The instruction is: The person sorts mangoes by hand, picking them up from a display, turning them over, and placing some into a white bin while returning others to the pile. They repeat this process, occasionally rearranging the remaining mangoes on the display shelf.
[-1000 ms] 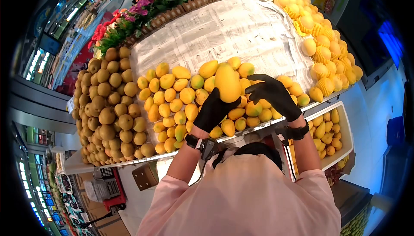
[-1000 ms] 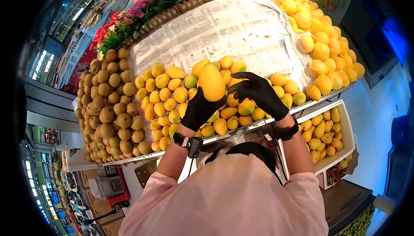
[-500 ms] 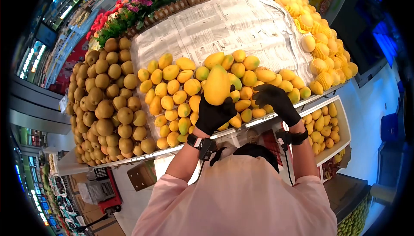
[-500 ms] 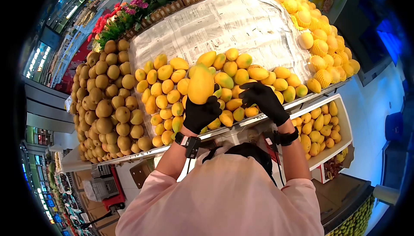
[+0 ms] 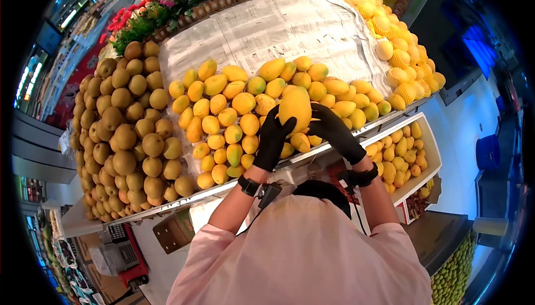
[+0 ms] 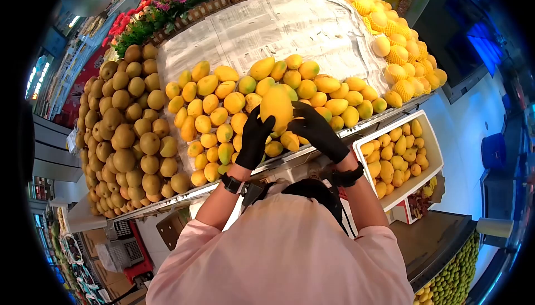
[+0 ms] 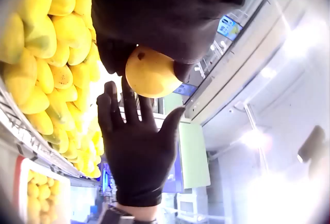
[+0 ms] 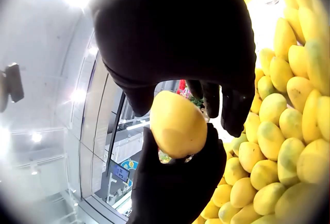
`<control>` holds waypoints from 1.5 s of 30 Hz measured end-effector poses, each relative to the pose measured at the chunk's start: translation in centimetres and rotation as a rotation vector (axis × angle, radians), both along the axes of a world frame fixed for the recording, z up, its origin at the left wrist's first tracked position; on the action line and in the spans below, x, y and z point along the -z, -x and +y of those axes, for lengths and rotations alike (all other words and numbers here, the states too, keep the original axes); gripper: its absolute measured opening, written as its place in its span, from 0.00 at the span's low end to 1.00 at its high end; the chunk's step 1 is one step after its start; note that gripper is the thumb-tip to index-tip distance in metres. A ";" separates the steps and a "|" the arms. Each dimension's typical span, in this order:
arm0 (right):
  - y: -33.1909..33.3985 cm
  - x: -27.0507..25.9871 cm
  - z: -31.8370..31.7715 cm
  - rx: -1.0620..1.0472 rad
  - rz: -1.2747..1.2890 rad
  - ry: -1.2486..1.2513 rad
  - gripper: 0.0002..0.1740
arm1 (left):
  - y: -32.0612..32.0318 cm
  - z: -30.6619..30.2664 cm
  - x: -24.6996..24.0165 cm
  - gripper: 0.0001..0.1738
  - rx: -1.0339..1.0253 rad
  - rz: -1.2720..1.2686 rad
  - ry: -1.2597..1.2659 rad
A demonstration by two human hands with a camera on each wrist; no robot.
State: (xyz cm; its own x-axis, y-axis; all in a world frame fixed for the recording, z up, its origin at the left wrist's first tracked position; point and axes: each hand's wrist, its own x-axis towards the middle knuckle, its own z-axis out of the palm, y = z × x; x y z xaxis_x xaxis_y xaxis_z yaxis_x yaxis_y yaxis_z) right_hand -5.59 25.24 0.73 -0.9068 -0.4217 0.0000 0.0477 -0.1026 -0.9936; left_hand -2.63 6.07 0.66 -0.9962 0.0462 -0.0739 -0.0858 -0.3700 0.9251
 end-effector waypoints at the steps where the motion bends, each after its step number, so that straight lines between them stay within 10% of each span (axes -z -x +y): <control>1: 0.0 0.1 -0.2 0.007 0.033 -0.078 0.28 | -0.3 0.3 0.1 0.33 -0.025 0.069 0.113; 7: -1.9 -0.9 -0.2 0.055 -0.017 -0.293 0.30 | -1.1 1.0 1.4 0.29 0.037 0.042 0.211; 20: -4.0 -0.7 5.5 0.151 -0.414 0.610 0.25 | -2.3 1.8 -0.2 0.25 0.262 -0.011 0.009; 34: -12.9 2.9 25.7 0.511 -0.423 0.152 0.25 | -0.2 10.0 1.2 0.20 0.307 -0.123 0.049; 36: -15.0 2.8 28.7 0.519 -0.105 -0.217 0.25 | -0.1 11.1 0.9 0.20 0.319 -0.108 0.028; 39: -16.1 4.7 33.7 0.676 -0.382 0.228 0.24 | 0.2 12.6 0.9 0.21 0.338 -0.124 0.053; 45: -17.5 6.0 43.9 0.876 -0.207 0.239 0.28 | -0.1 15.6 1.0 0.20 0.353 -0.159 0.069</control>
